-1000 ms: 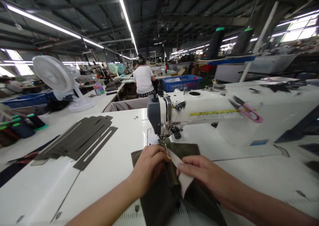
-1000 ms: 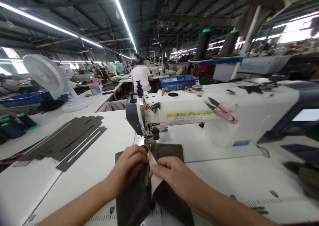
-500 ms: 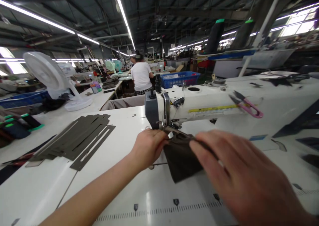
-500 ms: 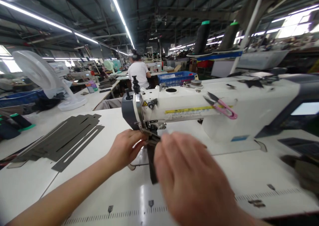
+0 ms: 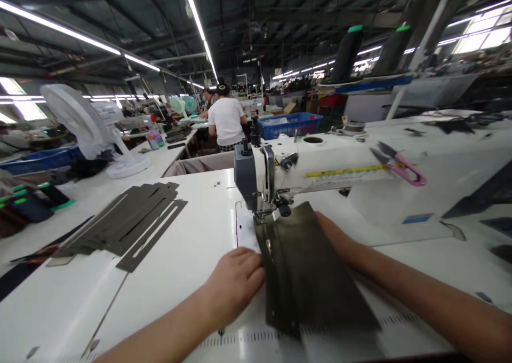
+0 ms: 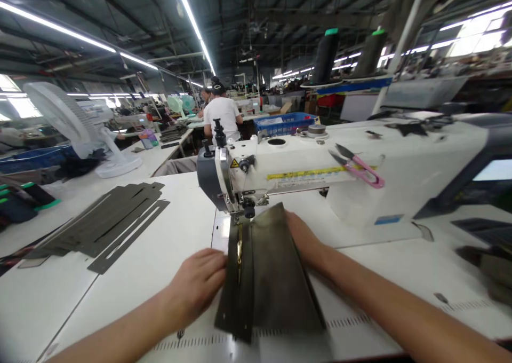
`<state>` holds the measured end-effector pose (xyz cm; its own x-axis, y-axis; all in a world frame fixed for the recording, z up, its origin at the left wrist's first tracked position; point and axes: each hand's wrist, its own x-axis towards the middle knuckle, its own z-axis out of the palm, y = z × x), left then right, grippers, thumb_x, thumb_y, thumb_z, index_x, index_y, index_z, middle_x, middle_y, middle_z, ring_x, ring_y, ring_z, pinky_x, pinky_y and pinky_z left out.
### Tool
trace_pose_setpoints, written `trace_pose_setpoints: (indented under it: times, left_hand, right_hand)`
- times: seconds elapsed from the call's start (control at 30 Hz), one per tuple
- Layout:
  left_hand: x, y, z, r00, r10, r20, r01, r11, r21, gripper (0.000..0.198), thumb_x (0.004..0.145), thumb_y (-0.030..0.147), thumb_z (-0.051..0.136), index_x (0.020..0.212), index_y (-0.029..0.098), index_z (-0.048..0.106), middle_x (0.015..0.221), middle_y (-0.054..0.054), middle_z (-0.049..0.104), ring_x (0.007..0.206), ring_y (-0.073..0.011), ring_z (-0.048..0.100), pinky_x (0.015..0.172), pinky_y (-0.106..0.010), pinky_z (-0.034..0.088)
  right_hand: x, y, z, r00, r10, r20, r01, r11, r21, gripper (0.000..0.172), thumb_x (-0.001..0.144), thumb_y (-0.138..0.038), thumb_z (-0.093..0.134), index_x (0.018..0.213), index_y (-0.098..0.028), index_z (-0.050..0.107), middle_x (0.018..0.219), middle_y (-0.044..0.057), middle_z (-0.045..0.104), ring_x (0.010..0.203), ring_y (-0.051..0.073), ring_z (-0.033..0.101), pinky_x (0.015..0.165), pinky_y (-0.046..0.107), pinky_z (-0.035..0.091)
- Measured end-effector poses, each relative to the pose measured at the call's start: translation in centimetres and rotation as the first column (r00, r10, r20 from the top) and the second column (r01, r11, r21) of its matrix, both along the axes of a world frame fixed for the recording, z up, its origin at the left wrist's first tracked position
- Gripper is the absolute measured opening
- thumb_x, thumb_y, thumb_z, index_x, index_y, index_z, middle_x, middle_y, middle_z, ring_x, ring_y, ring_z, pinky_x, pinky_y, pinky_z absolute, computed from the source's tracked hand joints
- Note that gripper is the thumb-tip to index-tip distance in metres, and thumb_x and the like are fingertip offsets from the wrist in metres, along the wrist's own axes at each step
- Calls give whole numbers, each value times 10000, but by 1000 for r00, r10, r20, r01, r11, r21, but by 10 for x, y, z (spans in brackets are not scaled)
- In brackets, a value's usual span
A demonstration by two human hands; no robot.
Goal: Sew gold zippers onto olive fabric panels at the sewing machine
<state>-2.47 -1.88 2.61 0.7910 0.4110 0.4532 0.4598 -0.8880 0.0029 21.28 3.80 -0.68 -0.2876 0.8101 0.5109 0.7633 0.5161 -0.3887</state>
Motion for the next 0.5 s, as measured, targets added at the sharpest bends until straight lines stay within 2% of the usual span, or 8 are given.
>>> trace_pose_setpoints:
  times: [0.07, 0.17, 0.23, 0.3, 0.4, 0.5]
  left_hand:
    - [-2, -5, -4, 1000, -13, -11, 12, 997, -77, 206, 824, 97, 352, 840, 155, 550, 793, -80, 603, 747, -178, 576, 745, -350, 485]
    - [-1, 4, -5, 991, 126, 49, -116, 979, -166, 275, 793, 104, 374, 1012, 136, 538, 988, -125, 598, 931, -211, 555, 830, -391, 454]
    - [3, 16, -7, 979, 205, 20, -199, 964, -176, 294, 782, 116, 398, 1035, 143, 546, 1066, -123, 587, 1059, -234, 503, 900, -429, 411]
    - [7, 25, -12, 971, 238, -29, -240, 955, -174, 258, 753, 135, 432, 961, 157, 581, 1037, -106, 603, 1088, -247, 483, 959, -465, 353]
    - [11, 29, -18, 966, 253, -55, -259, 952, -163, 214, 709, 158, 462, 873, 161, 599, 936, -94, 614, 1030, -250, 502, 989, -478, 309]
    - [12, 27, -18, 964, 257, -64, -264, 953, -150, 229, 709, 166, 457, 894, 149, 591, 942, -103, 599, 1030, -260, 483, 988, -477, 307]
  right_hand:
    - [9, 7, -11, 1000, 24, -18, -25, 999, -28, 277, 797, -217, 504, 1042, -138, 607, 1034, 120, 644, 950, 242, 598, 841, 350, 457]
    - [8, 13, -22, 994, 84, -75, -90, 993, -77, 362, 757, -276, 548, 1088, -133, 581, 1150, 146, 587, 1068, 293, 531, 915, 443, 401]
    - [9, 13, -20, 982, 109, -155, -132, 980, -152, 358, 784, -325, 514, 1088, -149, 581, 1163, 135, 582, 1066, 284, 531, 912, 435, 404]
    - [14, 11, -12, 968, 38, -247, -95, 970, -224, 357, 843, -365, 416, 1073, -151, 587, 1106, 120, 613, 994, 252, 572, 859, 388, 441]
    - [23, 10, 0, 933, -153, -325, 58, 957, -285, 426, 889, -412, 289, 1000, -159, 613, 993, 93, 651, 910, 225, 598, 776, 338, 457]
    - [25, 12, 4, 952, -227, -206, 151, 931, -332, 371, 857, -470, 385, 907, -194, 628, 773, 37, 653, 740, 206, 604, 649, 303, 441]
